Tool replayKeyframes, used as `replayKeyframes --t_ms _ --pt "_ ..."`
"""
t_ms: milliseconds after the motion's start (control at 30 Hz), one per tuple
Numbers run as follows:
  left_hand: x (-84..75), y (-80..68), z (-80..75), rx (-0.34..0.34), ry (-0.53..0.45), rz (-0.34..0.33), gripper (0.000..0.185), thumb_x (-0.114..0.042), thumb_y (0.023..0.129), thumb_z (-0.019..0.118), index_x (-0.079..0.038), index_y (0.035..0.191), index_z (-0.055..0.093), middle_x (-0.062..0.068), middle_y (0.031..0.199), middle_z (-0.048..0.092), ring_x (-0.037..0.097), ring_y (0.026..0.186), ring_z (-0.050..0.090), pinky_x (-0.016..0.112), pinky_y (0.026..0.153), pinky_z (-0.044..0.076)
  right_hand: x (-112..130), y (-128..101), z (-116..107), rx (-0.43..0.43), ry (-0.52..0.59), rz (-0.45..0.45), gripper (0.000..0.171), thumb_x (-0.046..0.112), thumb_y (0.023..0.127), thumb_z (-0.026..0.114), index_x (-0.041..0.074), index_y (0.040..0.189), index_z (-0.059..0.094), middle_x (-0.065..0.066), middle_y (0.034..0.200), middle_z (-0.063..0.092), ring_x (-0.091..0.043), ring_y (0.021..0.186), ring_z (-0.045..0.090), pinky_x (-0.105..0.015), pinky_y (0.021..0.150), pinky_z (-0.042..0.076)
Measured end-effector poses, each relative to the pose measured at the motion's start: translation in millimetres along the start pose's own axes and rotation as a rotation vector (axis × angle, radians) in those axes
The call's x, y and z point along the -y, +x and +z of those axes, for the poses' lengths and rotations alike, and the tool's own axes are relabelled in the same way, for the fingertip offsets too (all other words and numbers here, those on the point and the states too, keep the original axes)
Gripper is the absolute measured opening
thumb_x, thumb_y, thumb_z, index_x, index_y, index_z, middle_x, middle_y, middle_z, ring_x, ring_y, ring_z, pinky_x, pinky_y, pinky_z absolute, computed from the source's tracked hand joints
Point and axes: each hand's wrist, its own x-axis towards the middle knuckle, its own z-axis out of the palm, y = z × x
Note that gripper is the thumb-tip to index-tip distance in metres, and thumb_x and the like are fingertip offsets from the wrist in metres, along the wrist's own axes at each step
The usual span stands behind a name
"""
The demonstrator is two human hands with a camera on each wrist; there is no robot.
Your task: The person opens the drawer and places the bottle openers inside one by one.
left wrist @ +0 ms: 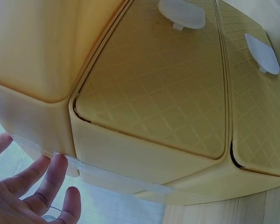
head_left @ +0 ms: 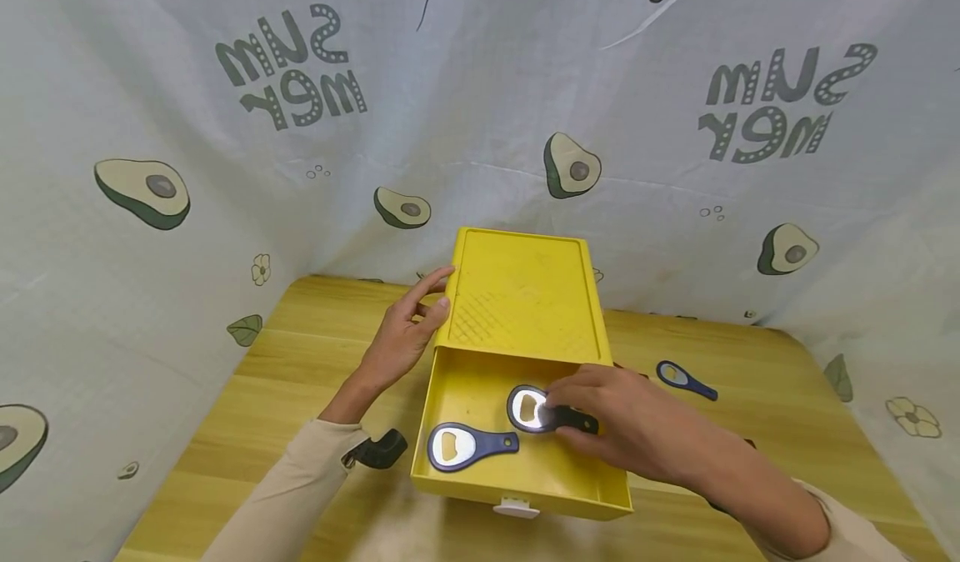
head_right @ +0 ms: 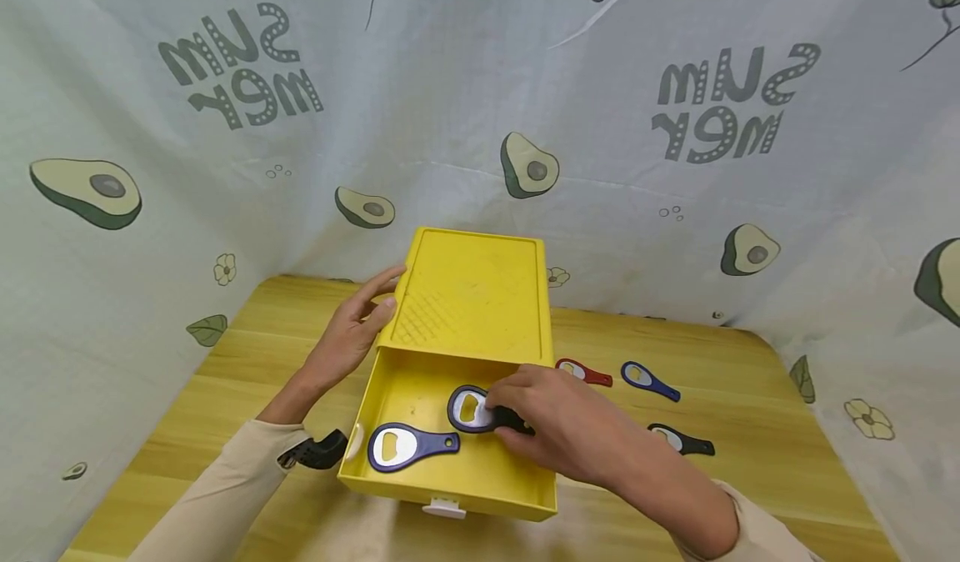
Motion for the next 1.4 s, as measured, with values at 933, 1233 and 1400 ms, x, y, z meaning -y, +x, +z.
replayKeyframes --t_ms 933,1233,1400 --pt "-1.4 -0.4 -0.2 0.008 -0.005 0.002 0.048 -0.028 0.106 0.049 -0.027 0.153 0.042 0.013 0.143 0.053 0.028 0.093 0.057 0.045 0.076 0.051 39 -55 -2 -0.495 0.12 -0.003 0.019 0.043 0.089 0.073 0.032 0.105 0.072 0.021 0.093 0.069 0.002 0.077 0.061 -0.007 0.076 0.047" --pt "-3.0 -1.1 -1.9 0.007 0.003 0.002 0.048 -0.028 0.106 0.049 -0.026 0.153 0.042 0.014 0.143 0.052 0.028 0.094 0.058 0.038 0.076 0.05 63 -70 13 -0.553 0.189 0.028 0.029 0.034 0.08 0.085 0.033 0.106 0.071 0.023 0.091 0.067 0.008 0.074 0.058 -0.007 0.069 0.049" --pt "-3.3 -1.1 -1.3 0.006 0.001 -0.001 0.048 -0.027 0.106 0.049 -0.026 0.153 0.042 0.014 0.144 0.052 0.028 0.094 0.058 0.039 0.076 0.05 78 -70 31 -0.585 0.204 0.034 0.024 0.035 0.084 0.082 0.034 0.105 0.071 0.025 0.091 0.066 0.009 0.073 0.056 -0.006 0.069 0.048"
